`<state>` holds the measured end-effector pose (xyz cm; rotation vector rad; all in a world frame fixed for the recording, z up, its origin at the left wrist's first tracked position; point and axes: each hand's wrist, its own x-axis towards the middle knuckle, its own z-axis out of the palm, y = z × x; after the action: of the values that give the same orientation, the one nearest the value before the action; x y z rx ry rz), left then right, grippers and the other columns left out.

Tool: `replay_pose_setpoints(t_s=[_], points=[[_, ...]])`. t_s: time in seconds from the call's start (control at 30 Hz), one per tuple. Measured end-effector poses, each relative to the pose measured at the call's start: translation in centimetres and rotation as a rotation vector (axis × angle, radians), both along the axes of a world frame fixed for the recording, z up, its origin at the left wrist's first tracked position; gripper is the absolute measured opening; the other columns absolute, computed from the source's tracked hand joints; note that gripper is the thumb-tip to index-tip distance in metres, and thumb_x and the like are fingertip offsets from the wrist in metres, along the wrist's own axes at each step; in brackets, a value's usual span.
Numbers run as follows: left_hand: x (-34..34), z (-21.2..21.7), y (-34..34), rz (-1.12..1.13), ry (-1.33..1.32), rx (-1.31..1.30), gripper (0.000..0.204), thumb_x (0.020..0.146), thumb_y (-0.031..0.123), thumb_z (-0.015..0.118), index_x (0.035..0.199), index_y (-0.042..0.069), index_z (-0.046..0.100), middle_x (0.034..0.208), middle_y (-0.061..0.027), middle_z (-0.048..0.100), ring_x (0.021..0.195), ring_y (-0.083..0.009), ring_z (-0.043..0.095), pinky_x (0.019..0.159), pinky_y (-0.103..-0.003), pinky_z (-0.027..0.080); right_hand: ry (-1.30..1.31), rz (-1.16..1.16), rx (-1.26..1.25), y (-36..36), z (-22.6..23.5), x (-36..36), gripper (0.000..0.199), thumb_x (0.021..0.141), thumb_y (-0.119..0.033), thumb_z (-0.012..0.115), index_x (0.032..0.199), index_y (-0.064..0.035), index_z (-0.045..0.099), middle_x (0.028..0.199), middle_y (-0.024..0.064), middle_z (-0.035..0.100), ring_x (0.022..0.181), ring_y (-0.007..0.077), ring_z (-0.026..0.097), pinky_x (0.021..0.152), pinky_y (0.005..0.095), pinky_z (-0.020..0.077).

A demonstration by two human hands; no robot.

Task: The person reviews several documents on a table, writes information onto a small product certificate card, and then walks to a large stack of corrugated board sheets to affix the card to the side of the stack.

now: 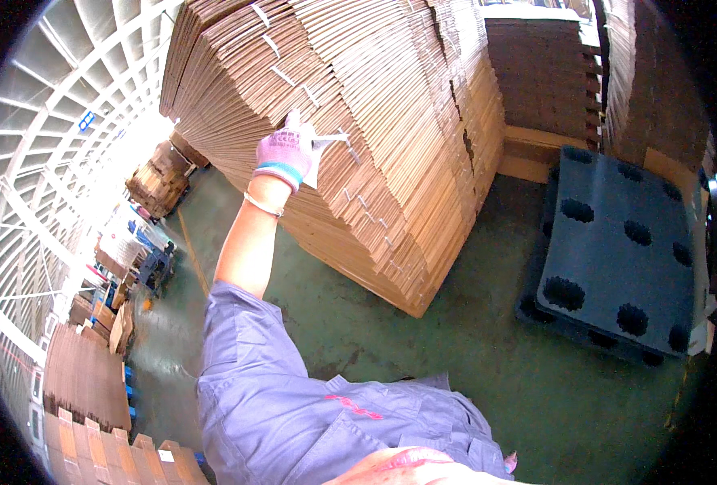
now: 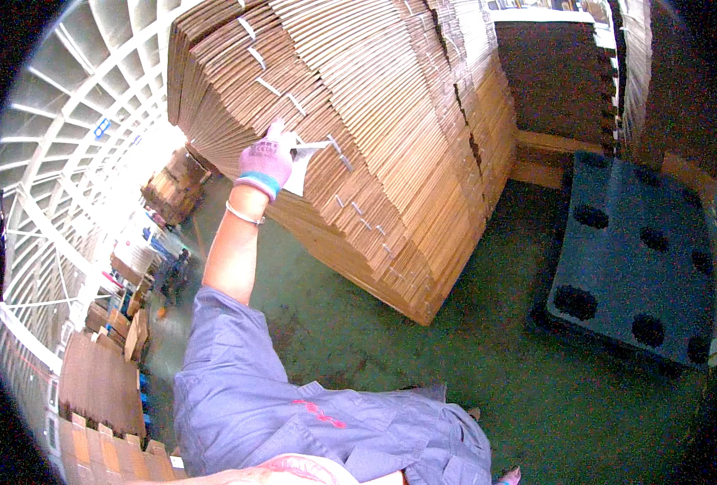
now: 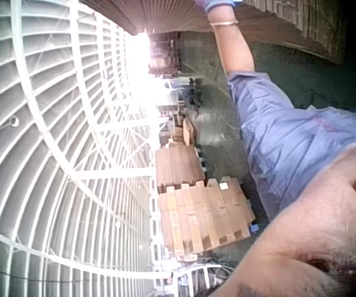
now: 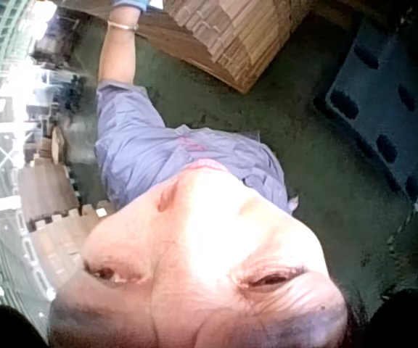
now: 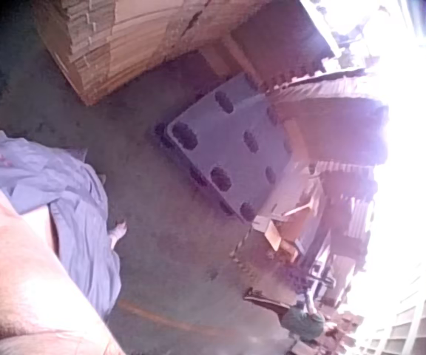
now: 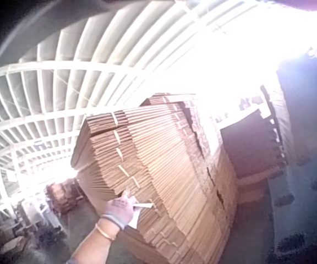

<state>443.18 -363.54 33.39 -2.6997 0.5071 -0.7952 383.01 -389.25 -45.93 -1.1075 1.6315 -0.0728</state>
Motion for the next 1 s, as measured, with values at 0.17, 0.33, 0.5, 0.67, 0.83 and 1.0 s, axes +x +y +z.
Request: replay_pose_setpoints(t_s=[0.17, 0.33, 0.5, 0.67, 0.83, 1.0], points=[[-2.7, 2.9, -0.9, -0.087, -0.122, -0.052, 0.019, 0.093, 0.025, 0.050, 0.095, 0.016, 0.066, 0.146, -0.0144, 0.047, 0.103, -0.0366, 0.066, 0.086, -0.049, 0.052, -0.003, 0.012, -0.006, -1.1, 0.8, 1.9, 0.049, 0.097, -0.034, 0.057, 0.132, -0.0006, 0.056, 0.125, 0.0144, 0.064, 0.103, 0.0265, 0.062, 0.087, 0.0400, 0.0514], [0.8, 4.8, 1.8, 0.033, -0.150, 0.004, 0.018, 0.093, 0.025, 0.050, 0.100, 0.015, 0.064, 0.139, -0.0136, 0.053, 0.102, -0.0369, 0.065, 0.085, -0.050, 0.052, -0.008, 0.053, -0.003, -1.7, 1.4, 4.7, 0.049, 0.097, -0.034, 0.057, 0.132, -0.0008, 0.056, 0.125, 0.0143, 0.063, 0.103, 0.0263, 0.062, 0.087, 0.0398, 0.0514], [0.2, 6.1, 0.5, -0.058, -0.185, -0.030, 0.020, 0.093, 0.026, 0.051, 0.105, 0.017, 0.064, 0.135, -0.0121, 0.055, 0.101, -0.0367, 0.065, 0.084, -0.049, 0.052, -0.035, 0.050, -0.014, -2.7, 1.6, 6.7, 0.049, 0.096, -0.034, 0.057, 0.132, -0.0010, 0.056, 0.124, 0.0142, 0.063, 0.103, 0.0261, 0.062, 0.087, 0.0396, 0.0514], [0.5, 8.5, 0.2, -0.061, -0.255, -0.078, 0.022, 0.096, 0.026, 0.047, 0.108, 0.019, 0.064, 0.126, -0.0088, 0.058, 0.101, -0.0359, 0.065, 0.084, -0.048, 0.052, -0.034, 0.072, -0.012, -3.6, 2.1, 9.0, 0.049, 0.096, -0.034, 0.057, 0.132, -0.0012, 0.056, 0.124, 0.0142, 0.063, 0.102, 0.0260, 0.062, 0.087, 0.0394, 0.0514], [1.6, 10.0, 0.0, -0.032, -0.267, -0.041, 0.022, 0.097, 0.024, 0.044, 0.110, 0.017, 0.060, 0.121, -0.0088, 0.059, 0.102, -0.0354, 0.065, 0.084, -0.049, 0.052, -0.027, 0.091, -0.007, -4.3, 2.7, 11.4, 0.049, 0.096, -0.034, 0.056, 0.133, -0.0014, 0.056, 0.124, 0.0141, 0.063, 0.102, 0.0258, 0.062, 0.086, 0.0392, 0.0514], [1.8, 11.7, -1.3, -0.127, -0.424, -0.094, 0.023, 0.095, 0.026, 0.049, 0.114, 0.017, 0.060, 0.126, -0.0104, 0.057, 0.104, -0.0361, 0.064, 0.086, -0.050, 0.052, -0.029, 0.093, -0.005, -5.4, 3.3, 12.8, 0.049, 0.096, -0.035, 0.056, 0.133, -0.0016, 0.056, 0.124, 0.0140, 0.063, 0.101, 0.0256, 0.062, 0.086, 0.0390, 0.0514]])
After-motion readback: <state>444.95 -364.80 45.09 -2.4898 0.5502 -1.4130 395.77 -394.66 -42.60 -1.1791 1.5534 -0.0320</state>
